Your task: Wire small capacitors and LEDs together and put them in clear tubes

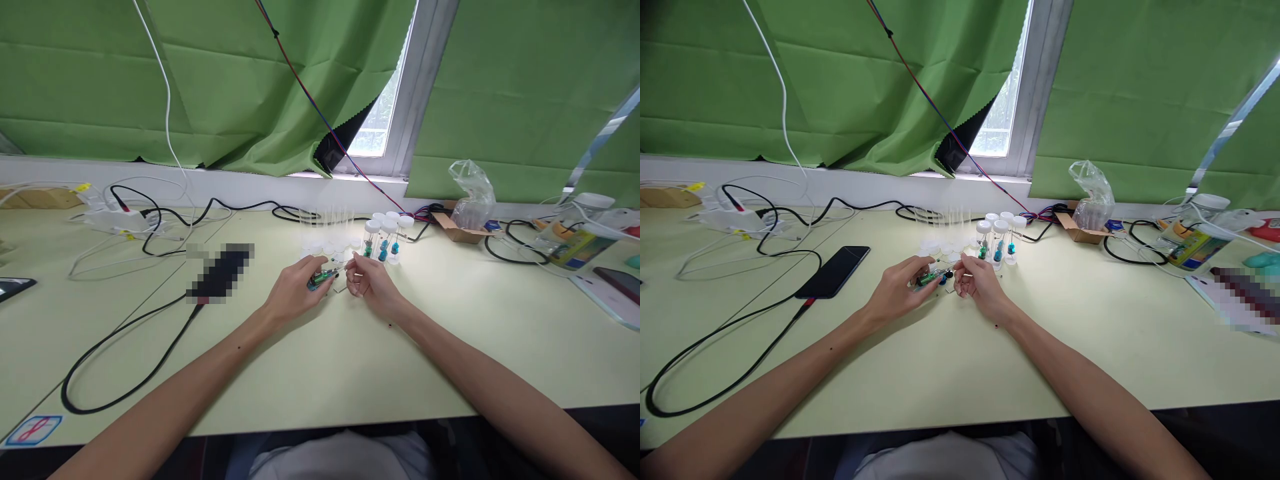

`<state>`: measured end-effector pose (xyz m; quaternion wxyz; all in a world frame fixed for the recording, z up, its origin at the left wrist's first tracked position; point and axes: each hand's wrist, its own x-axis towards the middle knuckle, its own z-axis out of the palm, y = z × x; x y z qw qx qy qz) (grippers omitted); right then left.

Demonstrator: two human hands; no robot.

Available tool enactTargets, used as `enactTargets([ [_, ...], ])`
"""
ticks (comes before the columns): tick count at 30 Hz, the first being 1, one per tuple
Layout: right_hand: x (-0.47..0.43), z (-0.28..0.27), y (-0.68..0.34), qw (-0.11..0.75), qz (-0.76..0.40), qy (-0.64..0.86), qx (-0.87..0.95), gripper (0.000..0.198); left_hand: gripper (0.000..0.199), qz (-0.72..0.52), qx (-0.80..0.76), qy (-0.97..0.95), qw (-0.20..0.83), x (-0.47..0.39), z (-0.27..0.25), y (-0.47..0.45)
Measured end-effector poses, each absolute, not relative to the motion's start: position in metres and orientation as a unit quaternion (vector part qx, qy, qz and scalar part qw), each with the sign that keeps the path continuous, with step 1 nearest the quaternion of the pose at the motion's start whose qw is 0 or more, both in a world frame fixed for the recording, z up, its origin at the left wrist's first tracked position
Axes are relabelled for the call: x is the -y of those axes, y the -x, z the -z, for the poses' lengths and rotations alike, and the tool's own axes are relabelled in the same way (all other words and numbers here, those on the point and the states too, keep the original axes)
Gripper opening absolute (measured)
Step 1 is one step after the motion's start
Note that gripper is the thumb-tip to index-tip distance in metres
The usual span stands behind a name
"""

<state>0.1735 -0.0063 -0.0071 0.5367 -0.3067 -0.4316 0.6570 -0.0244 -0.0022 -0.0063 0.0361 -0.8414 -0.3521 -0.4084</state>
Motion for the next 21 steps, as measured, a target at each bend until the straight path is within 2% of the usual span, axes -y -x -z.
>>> enactTargets([
  [10,0.0064,0.0072,-0.1773,0.492,-0.735,0.269,0.383,0.041,0.02,0.415,0.34,0.843,0.034,0.0031,0.0058,0.0248],
  [21,0.0063,0.0066,-0.1758,0.487,-0.739,0.268,0.38,0.045,0.018,0.41,0.34,0.846,0.032,0.0042,0.0055,0.0255],
])
